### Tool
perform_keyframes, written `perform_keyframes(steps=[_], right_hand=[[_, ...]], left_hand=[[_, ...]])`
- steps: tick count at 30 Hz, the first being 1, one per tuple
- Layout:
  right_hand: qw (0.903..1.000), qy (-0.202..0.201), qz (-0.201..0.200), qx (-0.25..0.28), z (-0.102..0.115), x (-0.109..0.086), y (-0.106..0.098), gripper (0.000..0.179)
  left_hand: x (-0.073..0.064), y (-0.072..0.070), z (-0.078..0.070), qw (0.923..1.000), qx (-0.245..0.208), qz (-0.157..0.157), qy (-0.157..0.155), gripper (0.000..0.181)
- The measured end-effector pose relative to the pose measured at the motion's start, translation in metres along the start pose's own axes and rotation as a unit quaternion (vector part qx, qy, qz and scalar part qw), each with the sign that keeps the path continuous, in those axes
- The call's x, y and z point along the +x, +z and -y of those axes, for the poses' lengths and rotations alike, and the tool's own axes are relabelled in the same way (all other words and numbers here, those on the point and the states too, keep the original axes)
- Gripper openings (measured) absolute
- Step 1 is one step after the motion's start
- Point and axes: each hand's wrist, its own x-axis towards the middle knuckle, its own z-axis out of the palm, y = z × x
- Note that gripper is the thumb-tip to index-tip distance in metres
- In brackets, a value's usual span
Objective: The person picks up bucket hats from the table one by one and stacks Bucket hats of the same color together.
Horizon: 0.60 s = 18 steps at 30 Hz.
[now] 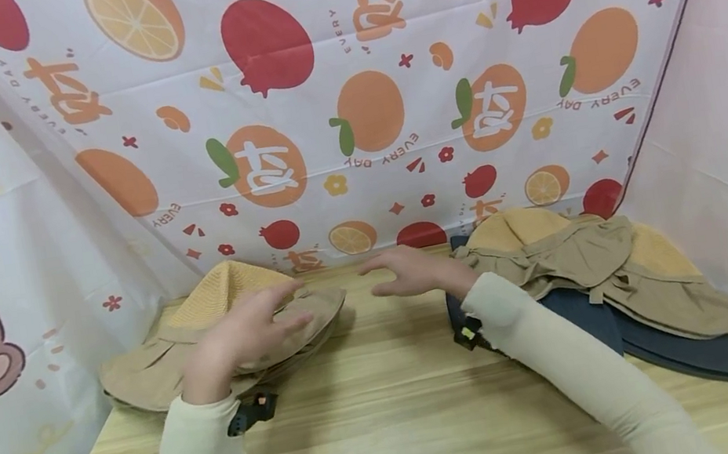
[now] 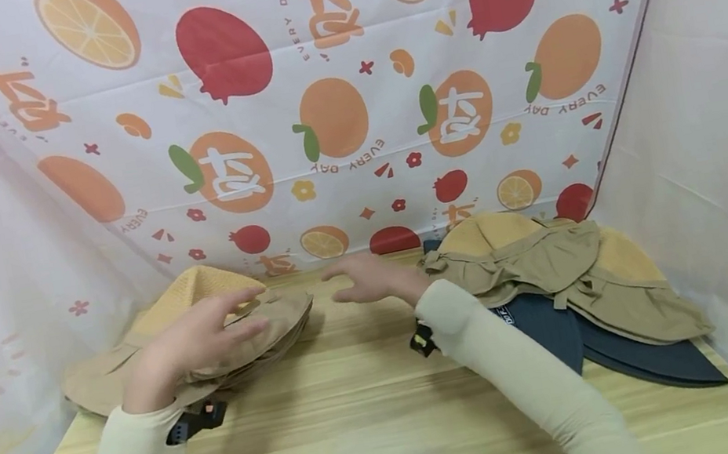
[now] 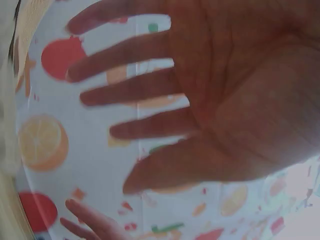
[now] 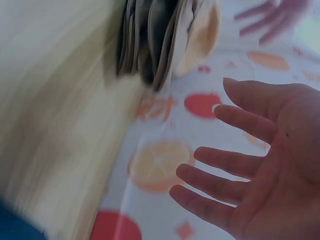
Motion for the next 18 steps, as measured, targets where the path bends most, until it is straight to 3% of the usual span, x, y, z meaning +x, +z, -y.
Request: perform_keyframes(steps=[3,8,18], right_hand=[[0.9997,0.023,-0.007,-0.003,-0.018,-0.017,-0.010,0.047],[0.9983,0.056,-0.016,-0.003,-0.051,-0.046,-0.026,0.046],[0.9880,0.152,-0.024,-0.015,-0.121,-0.107,-0.062,0.044]], left_hand=[[-0.003,0.007,-0.007,0.9991,-0.018,0.016,0.035,0.052],[-0.006,0.018,-0.013,0.9969,-0.037,0.029,0.062,0.052],[-0.004,0.024,-0.019,0.9913,-0.013,0.029,0.127,0.036]])
